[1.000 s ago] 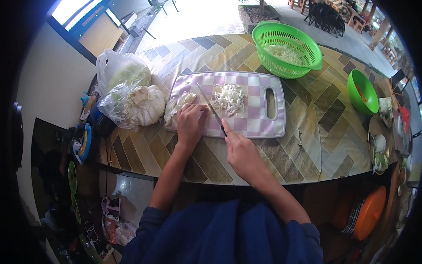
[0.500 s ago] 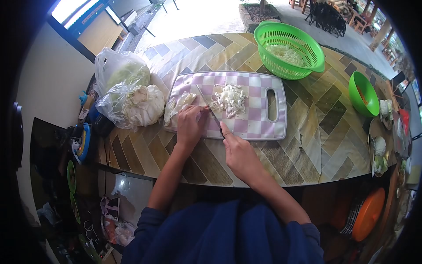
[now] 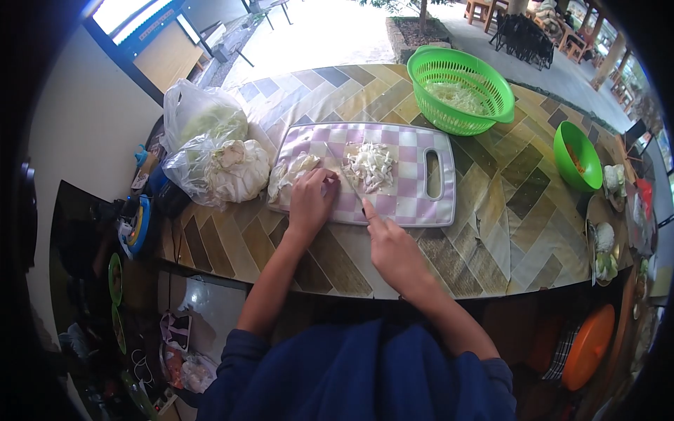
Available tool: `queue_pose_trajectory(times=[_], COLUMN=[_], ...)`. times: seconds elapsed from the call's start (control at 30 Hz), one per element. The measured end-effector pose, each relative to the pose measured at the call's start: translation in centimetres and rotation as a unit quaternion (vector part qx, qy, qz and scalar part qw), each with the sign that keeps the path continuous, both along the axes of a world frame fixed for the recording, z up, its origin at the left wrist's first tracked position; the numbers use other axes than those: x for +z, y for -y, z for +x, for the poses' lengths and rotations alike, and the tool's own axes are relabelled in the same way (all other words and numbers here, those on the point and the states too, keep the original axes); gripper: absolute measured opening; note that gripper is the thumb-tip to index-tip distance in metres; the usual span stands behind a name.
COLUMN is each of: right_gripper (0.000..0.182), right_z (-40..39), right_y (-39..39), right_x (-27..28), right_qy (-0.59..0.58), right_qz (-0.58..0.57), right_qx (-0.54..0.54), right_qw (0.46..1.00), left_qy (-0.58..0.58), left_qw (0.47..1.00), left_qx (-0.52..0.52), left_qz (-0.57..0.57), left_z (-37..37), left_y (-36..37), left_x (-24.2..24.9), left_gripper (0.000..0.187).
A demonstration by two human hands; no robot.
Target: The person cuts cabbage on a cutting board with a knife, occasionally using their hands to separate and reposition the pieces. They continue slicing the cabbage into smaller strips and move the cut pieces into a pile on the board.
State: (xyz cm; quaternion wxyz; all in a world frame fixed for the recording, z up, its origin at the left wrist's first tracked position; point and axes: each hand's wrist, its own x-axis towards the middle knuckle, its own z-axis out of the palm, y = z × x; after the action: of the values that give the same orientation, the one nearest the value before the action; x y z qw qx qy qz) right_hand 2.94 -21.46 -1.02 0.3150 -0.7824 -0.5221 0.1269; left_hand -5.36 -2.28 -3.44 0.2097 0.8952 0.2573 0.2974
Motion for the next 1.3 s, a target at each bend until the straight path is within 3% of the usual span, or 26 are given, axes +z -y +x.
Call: queue_pose_trajectory(times=[0.13,0.23,0.33,0.5,0.7,0.93,1.03,1.13,1.17,1.27,1.3], right_gripper=[0.046,0.045,0.045,0.045,0.045,0.042,0.028,0.019,0.021,0.020,0.020], right_z=[2.2,3.0,3.8,4.5,4.6,4.4,5.5,6.8,7.5,7.7,7.7], right_y=[0.3,1.1,1.8,3.1,3.8,4.3,4.7,4.7,4.6,4.6,4.6], right_x=[-0.2,2.1,2.2,4.2,3.4,4.3,2.7,2.4,0.7,0.8,0.9], right_qy=[-0.061,-0.197,-0.263,-0.259,-0.201,-0.185,-0.148,-0.195,-0.137,-0.198,-0.222], right_qz=[0.098,0.019,0.048,0.072,0.098,0.088,0.110,0.059,0.083,0.054,0.053], right_qx=[-0.004,-0.044,-0.062,-0.102,-0.107,-0.112,-0.127,-0.177,-0.174,-0.181,-0.179], right_qw=[0.993,0.979,0.962,0.958,0.969,0.972,0.975,0.963,0.972,0.962,0.957], left_qy=[-0.004,-0.003,0.039,0.105,0.052,0.087,0.124,0.117,0.045,0.044,-0.032], left_qw=[0.999,0.998,0.994,0.983,0.986,0.988,0.975,0.986,0.988,0.992,0.989], left_qx=[-0.030,-0.051,-0.073,-0.091,-0.093,-0.054,-0.018,-0.017,-0.037,-0.093,-0.104], left_qz=[-0.027,-0.044,-0.076,-0.120,-0.130,-0.113,-0.185,-0.116,-0.145,-0.069,-0.105], left_z=[1.4,2.9,4.5,5.5,5.5,4.9,3.7,3.3,2.8,4.4,5.0], left_y=[-0.2,-0.3,-0.3,-0.1,-0.8,-1.2,-1.7,-0.5,0.5,1.4,1.5], left_x=[0.2,0.3,0.4,2.4,2.7,2.5,2.3,1.6,2.2,-1.1,-1.4], left_gripper=[0.015,0.015,0.016,0.017,0.011,0.014,0.022,0.025,0.038,0.053,0.069])
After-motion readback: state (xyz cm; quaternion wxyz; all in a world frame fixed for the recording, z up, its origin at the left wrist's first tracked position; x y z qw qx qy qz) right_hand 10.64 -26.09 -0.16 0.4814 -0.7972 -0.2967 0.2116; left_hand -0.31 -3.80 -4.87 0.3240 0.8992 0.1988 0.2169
